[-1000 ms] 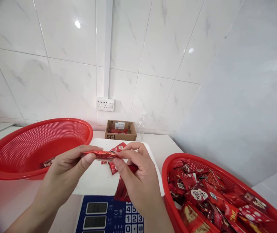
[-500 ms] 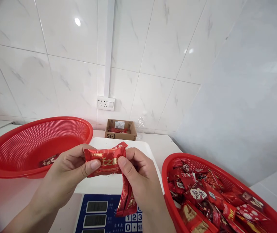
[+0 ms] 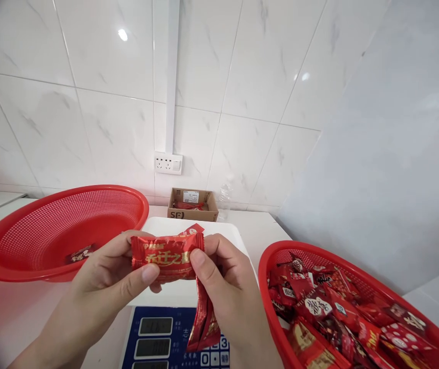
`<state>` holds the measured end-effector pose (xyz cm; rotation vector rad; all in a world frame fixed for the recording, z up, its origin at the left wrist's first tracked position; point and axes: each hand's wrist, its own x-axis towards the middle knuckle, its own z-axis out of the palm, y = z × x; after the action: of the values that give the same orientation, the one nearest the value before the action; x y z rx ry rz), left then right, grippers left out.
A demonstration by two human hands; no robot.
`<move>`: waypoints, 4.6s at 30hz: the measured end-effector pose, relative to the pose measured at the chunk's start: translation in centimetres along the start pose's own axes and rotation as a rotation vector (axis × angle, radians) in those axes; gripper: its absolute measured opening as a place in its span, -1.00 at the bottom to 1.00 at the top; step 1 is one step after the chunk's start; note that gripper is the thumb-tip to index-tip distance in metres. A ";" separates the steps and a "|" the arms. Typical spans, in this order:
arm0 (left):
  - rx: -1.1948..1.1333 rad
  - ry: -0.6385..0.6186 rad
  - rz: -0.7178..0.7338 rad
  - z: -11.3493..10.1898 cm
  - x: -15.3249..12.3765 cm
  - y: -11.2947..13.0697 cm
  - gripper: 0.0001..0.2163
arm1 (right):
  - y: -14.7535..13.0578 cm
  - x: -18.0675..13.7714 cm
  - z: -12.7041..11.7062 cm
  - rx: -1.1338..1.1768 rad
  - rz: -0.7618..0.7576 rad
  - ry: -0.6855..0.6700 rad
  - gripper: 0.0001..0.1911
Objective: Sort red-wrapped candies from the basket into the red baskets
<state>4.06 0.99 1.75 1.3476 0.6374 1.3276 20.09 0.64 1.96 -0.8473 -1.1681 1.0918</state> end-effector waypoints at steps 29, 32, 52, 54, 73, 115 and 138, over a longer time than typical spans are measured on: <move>-0.011 0.137 0.186 0.5 -0.8 -1.0 -0.65 | 0.1 -0.8 -0.4 -0.043 -0.005 -0.055 -0.63; 0.025 0.099 0.227 0.2 -0.5 -1.1 -0.64 | 0.0 -0.8 -0.3 -0.082 -0.044 -0.044 -0.62; 0.025 -0.062 0.108 -0.9 -0.7 -0.7 -0.63 | 0.1 -0.5 -1.2 -0.031 -0.029 -0.154 -0.79; -0.017 -0.053 0.101 -1.0 -0.6 -0.7 -0.62 | 0.2 -0.5 -1.4 -0.027 -0.043 -0.157 -0.78; -0.286 -0.198 0.007 -1.3 0.0 -0.7 -0.59 | -1.1 -1.4 -0.5 0.044 0.074 -0.056 -0.64; -0.468 -0.193 -0.004 -1.0 -0.7 -0.3 -0.56 | -0.4 -1.8 -1.5 0.273 0.198 -0.090 -0.68; -0.482 -0.183 0.023 -0.7 -0.6 -0.3 -0.58 | -0.9 -0.9 -1.5 0.285 0.210 -0.174 -0.61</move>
<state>3.38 0.74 1.09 1.0637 0.1591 1.2566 21.75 -0.43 2.22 -0.6714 -1.0485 1.4900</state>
